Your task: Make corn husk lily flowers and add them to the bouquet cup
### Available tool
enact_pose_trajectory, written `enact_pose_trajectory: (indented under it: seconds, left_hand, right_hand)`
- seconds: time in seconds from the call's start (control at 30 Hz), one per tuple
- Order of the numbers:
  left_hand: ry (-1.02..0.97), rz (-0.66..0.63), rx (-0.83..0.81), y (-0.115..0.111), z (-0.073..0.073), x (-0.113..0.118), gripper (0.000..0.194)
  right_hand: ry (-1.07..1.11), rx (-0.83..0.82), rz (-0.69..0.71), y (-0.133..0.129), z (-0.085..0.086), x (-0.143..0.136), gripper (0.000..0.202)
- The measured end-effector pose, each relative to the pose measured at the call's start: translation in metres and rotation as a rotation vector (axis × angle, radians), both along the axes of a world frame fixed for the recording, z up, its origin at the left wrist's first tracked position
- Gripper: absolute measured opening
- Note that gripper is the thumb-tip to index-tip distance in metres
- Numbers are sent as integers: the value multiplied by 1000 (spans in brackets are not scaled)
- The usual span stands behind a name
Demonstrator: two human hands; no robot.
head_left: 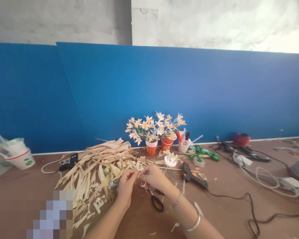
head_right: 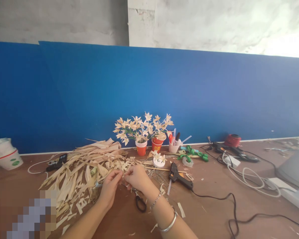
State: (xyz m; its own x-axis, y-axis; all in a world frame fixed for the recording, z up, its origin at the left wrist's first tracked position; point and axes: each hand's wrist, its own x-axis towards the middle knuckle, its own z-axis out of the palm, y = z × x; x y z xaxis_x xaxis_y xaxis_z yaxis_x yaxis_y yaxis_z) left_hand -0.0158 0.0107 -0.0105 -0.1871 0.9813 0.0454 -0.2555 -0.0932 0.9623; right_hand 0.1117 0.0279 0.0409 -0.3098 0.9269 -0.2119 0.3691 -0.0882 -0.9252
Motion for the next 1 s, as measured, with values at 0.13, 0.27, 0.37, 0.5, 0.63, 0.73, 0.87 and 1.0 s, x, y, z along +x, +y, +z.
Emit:
enact_pose_trajectory:
  seconds: [0.13, 0.27, 0.37, 0.5, 0.63, 0.73, 0.87, 1.0]
  left_hand:
    - [36, 24, 1, -2, 3, 1, 27]
    - [29, 49, 5, -2, 4, 2, 28]
    - [2, 30, 0, -1, 1, 1, 27]
    - [-100, -70, -4, -1, 1, 0, 22]
    - [-291, -108, -25, -2, 5, 0, 26]
    - [-338, -109, -45, -2, 8, 0, 27]
    - [-305, -143, -45, -3, 9, 0, 23]
    - [-348, -245, -71, -4, 12, 0, 22]
  right_hand:
    - [17, -18, -8, -1, 2, -1, 7]
    - [33, -41, -13, -2, 5, -3, 9]
    - [56, -38, -12, -2, 4, -3, 9]
    - [59, -35, -9, -2, 6, -2, 8]
    - [38, -42, -5, -4, 13, 0, 8]
    - [38, -52, 9, -5, 14, 1, 8]
    - [66, -66, 28, -5, 12, 2, 8]
    - [63, -65, 35, -5, 12, 1, 9]
